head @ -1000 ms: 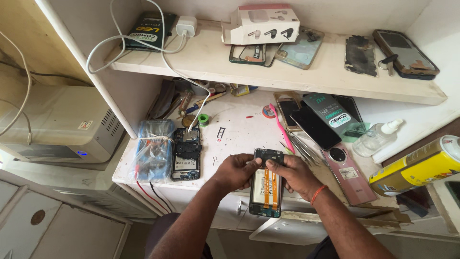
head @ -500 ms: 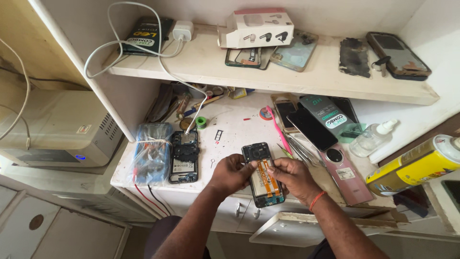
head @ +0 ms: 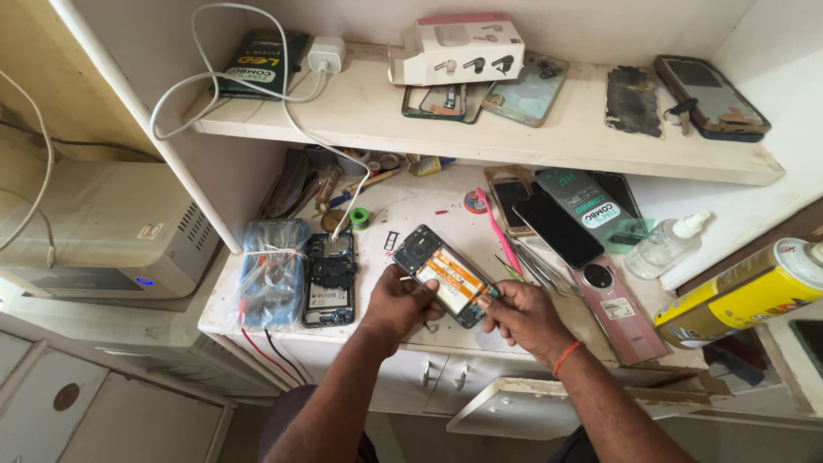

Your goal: The person uses a screwdriver to remove screws from a disassembled smartphone, then picks up a replacement back cover and aligns it with the phone body. They reinsert the battery and reassemble the device, securing the back cover in place.

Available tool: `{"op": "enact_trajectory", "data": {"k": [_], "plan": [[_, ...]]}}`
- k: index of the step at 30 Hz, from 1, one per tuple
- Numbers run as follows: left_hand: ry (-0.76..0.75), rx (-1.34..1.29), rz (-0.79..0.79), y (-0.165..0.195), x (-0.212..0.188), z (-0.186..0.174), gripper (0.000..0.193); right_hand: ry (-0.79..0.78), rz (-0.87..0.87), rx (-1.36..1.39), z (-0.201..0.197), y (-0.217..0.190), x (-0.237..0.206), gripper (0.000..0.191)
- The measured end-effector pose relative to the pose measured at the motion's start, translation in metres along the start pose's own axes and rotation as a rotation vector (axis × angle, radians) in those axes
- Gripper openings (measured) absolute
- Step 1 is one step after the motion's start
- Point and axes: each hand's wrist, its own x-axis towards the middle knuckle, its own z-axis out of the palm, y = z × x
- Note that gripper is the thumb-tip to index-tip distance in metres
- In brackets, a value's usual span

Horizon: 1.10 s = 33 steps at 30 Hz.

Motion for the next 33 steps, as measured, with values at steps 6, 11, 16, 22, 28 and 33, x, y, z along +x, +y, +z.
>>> {"op": "enact_trajectory", "data": {"k": [6, 11, 16, 22, 28, 33], "plan": [[0.007, 0.053, -0.004, 0.004, -0.003, 0.004, 0.055, 0.067, -0.026, 0.035, 0.003, 0.009, 0.003, 0.025], [0.050, 0.031, -0.014, 0.009, -0.007, 0.006, 0.080, 0.170, -0.058, -0.045, 0.010, 0.013, 0.001, 0.024], [0.034, 0.060, -0.004, 0.010, -0.010, 0.004, 0.094, 0.207, -0.420, -0.193, 0.026, 0.005, -0.016, 0.024], [0.086, 0.055, 0.003, 0.001, -0.006, -0.003, 0.069, 0.304, -0.599, -0.498, 0.063, -0.003, -0.047, 0.031], [0.148, -0.034, -0.013, -0.008, 0.000, -0.006, 0.029, 0.306, -0.456, -0.429, 0.076, -0.005, -0.050, 0.038], [0.141, -0.250, 0.019, -0.004, -0.001, -0.007, 0.029, 0.227, -0.532, -0.405, 0.064, -0.006, -0.046, 0.072]]}}
